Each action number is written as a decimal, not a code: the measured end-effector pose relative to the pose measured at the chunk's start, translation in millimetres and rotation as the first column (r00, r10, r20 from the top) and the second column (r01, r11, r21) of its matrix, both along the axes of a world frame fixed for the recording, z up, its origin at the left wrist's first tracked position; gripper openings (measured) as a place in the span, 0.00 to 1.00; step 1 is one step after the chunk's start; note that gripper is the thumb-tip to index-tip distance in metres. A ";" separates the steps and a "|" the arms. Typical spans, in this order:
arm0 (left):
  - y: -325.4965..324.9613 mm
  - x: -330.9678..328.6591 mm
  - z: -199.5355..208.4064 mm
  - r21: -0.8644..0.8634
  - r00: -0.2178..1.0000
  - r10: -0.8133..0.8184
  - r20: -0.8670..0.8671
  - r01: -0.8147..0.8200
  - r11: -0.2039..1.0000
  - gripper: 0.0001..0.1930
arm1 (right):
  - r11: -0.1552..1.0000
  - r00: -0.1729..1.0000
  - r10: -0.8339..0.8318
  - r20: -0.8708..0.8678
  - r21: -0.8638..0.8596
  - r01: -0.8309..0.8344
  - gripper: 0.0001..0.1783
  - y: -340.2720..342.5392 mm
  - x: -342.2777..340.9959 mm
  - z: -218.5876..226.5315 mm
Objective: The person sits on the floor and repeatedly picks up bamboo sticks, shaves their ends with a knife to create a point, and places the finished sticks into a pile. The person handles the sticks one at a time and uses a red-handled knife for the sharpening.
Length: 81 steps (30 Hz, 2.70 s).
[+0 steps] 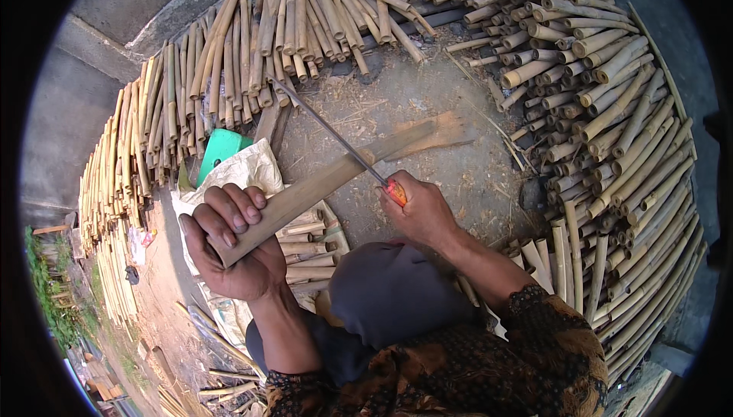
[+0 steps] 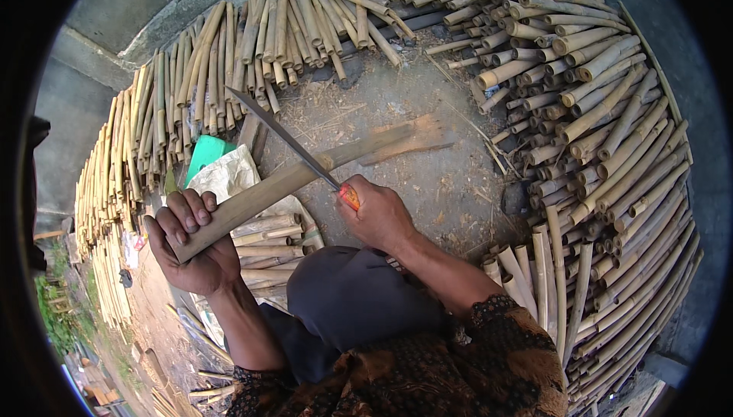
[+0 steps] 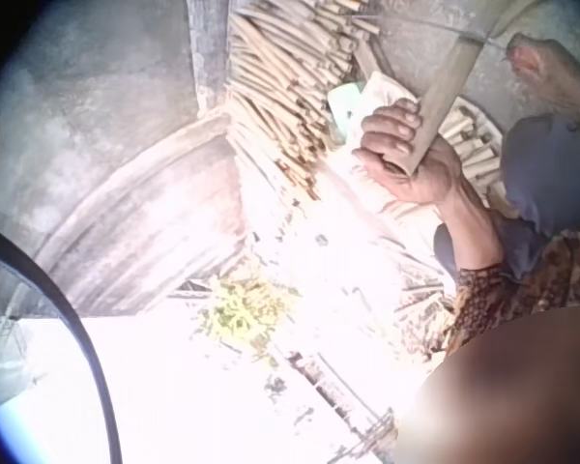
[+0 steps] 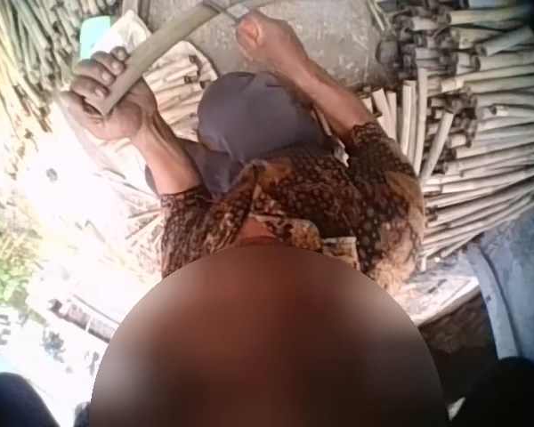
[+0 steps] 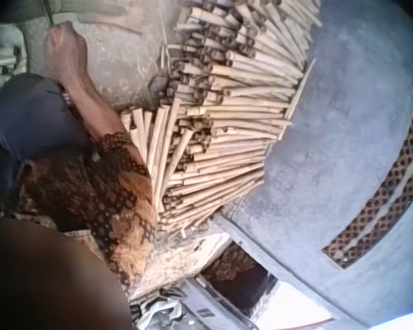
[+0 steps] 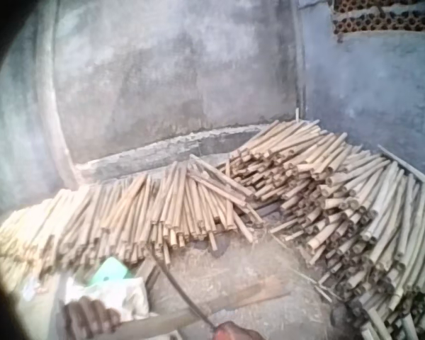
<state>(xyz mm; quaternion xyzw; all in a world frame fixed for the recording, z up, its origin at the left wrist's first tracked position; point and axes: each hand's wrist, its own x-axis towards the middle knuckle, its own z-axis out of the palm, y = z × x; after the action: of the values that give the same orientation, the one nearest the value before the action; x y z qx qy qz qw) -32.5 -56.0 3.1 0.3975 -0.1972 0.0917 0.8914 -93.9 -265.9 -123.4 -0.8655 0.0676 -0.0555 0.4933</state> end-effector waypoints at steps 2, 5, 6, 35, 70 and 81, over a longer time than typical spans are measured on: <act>1.3 1.8 -1.1 0.013 0.999 -0.035 0.014 0.035 0.999 0.25 | 0.999 1.000 0.011 0.023 0.039 -0.012 0.15 0.1 0.7 0.3; 3.4 2.9 1.4 -0.015 0.999 -0.022 -0.045 0.022 1.000 0.25 | 0.995 0.994 -0.103 0.043 -0.004 0.104 0.15 0.0 -1.1 -1.7; 4.0 3.0 3.2 -0.044 0.997 -0.018 -0.072 0.015 0.999 0.25 | 0.996 0.995 -0.086 -0.053 -0.028 0.084 0.15 -0.3 -1.3 -3.1; 2.8 0.8 -8.3 -0.191 0.997 0.061 -0.043 -0.068 0.979 0.37 | 0.988 0.976 -0.142 -0.163 -0.084 0.130 0.14 -6.1 -17.6 -10.6; 17.6 17.4 7.5 0.004 0.998 -0.064 -0.023 0.064 0.998 0.34 | 0.986 0.988 0.101 0.117 -0.142 -0.084 0.14 -22.7 -24.1 -59.9; 25.9 34.5 -0.5 -0.057 0.993 0.009 -0.115 -0.016 0.998 0.33 | 0.990 0.988 -0.105 -0.113 -0.107 0.093 0.14 -36.0 -31.1 -86.3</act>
<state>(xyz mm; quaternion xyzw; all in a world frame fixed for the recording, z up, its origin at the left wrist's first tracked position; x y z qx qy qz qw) 2.0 -30.1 2.6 0.3773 -0.1404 0.0799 0.9119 -125.0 -302.0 -209.8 -0.8868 0.1368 -0.0316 0.4403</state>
